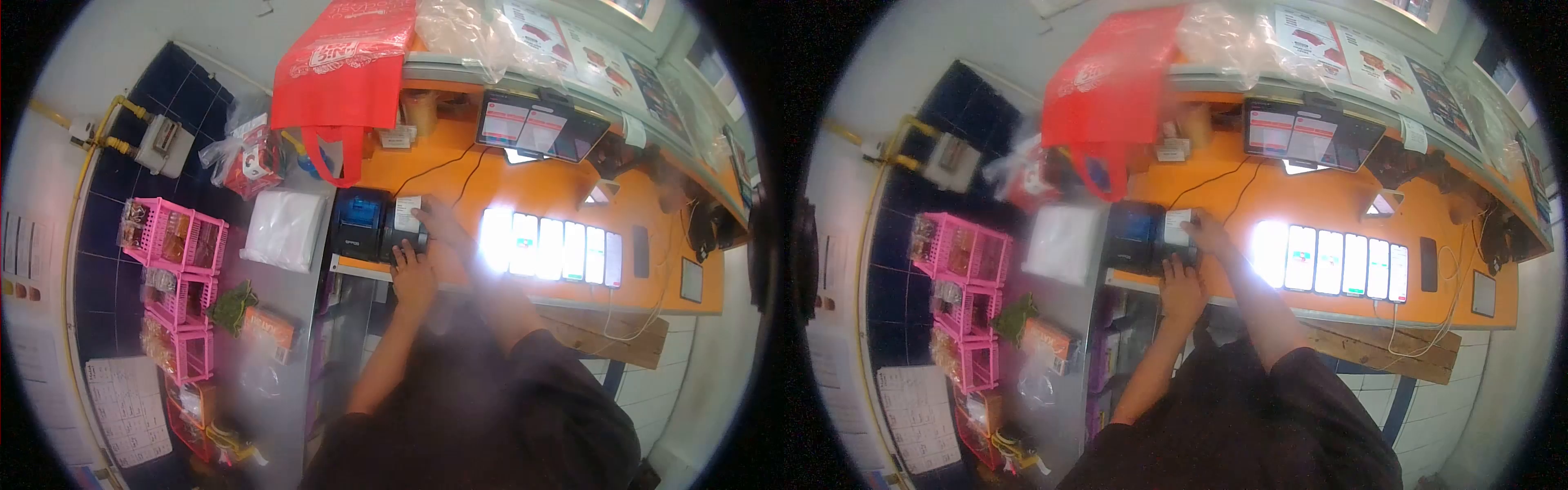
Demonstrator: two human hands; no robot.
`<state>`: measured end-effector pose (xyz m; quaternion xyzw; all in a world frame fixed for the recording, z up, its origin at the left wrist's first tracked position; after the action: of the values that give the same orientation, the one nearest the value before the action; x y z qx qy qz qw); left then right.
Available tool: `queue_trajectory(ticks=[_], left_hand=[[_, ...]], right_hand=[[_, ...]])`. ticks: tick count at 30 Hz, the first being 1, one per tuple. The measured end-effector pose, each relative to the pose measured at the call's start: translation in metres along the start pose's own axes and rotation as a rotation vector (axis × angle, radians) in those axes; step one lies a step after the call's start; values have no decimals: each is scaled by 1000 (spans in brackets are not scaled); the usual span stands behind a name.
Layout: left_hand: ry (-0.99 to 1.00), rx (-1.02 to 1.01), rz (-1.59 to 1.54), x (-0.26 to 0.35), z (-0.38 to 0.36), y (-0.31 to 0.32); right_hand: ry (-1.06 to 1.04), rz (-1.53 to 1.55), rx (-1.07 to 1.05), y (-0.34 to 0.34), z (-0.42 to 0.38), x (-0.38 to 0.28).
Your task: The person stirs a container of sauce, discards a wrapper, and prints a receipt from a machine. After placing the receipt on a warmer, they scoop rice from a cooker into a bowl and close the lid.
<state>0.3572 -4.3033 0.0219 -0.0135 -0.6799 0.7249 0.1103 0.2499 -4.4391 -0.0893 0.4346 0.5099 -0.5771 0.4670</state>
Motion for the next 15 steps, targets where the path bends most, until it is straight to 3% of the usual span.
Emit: queue_trajectory(ticks=[13,15], left_hand=[[-2,-1,69,4,0,3],[7,7,93,7,0,3]], right_hand=[[-22,56,-11,-1,-7,-27],[-127,302,-19,4,1,-39]])
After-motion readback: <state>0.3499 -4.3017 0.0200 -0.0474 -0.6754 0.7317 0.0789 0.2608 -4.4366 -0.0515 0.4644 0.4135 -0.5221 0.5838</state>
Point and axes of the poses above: each hand's wrist, its own z-axis towards the middle knuckle, its own y-axis out of the palm, x = y × z, the point moved 9 cm from there along z, towards the middle knuckle, and after that the axes turned 8 degrees about -y, right-handed, at the moved point
